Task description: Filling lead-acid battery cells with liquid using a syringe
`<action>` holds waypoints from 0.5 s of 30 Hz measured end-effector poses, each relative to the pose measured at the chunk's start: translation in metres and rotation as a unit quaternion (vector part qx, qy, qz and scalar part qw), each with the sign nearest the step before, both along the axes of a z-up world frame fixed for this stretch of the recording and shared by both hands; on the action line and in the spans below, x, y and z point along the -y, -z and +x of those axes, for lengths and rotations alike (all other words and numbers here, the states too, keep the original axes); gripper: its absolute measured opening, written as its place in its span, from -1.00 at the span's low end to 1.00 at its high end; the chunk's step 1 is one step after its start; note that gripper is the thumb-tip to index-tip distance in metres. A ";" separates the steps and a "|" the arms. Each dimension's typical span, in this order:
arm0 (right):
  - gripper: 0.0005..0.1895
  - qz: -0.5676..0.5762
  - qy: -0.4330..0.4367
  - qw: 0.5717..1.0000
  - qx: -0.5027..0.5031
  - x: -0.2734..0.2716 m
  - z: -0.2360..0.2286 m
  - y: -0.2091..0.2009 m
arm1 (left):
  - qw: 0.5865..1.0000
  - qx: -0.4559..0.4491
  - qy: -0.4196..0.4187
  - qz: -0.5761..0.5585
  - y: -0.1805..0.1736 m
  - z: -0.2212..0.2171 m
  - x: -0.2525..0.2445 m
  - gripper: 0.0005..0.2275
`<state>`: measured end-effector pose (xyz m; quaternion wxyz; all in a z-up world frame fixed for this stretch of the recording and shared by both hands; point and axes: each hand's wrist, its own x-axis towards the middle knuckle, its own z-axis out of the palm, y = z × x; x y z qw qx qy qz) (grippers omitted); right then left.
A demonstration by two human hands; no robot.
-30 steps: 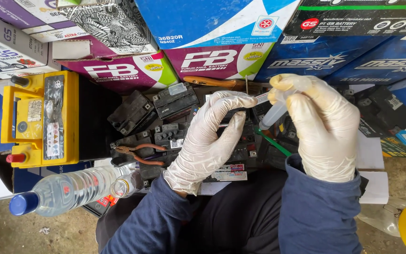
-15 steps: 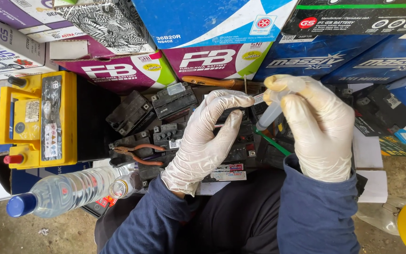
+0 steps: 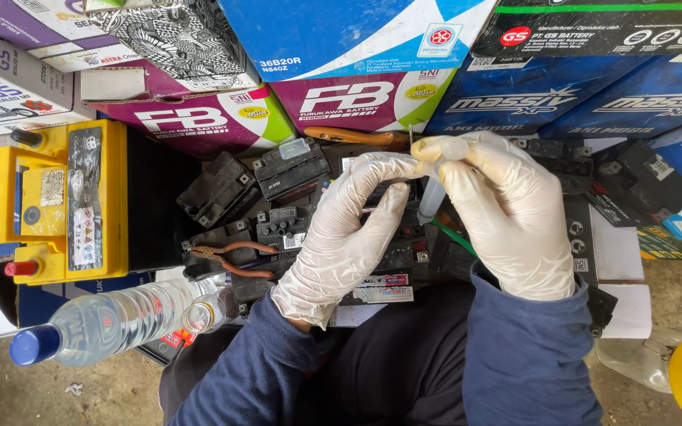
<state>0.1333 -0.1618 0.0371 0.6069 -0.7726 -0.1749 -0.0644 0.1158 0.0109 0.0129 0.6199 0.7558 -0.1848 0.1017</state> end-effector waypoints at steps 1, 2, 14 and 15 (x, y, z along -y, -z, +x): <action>-0.86 -0.028 0.000 0.999 0.036 -0.001 0.000 -0.003 | 1.000 -0.010 0.015 -0.010 0.003 0.000 0.001 -0.82; -0.84 -0.057 0.000 0.996 0.073 -0.002 0.001 -0.006 | 0.999 -0.019 0.030 -0.021 0.005 0.001 0.001 -0.80; -0.88 -0.092 -0.056 0.985 0.137 0.001 0.010 -0.004 | 0.939 -0.228 0.086 -0.242 0.017 -0.005 0.012 -0.77; -0.88 -0.094 -0.052 0.985 0.137 0.000 0.010 -0.003 | 0.938 -0.229 0.091 -0.242 0.013 -0.003 0.014 -0.77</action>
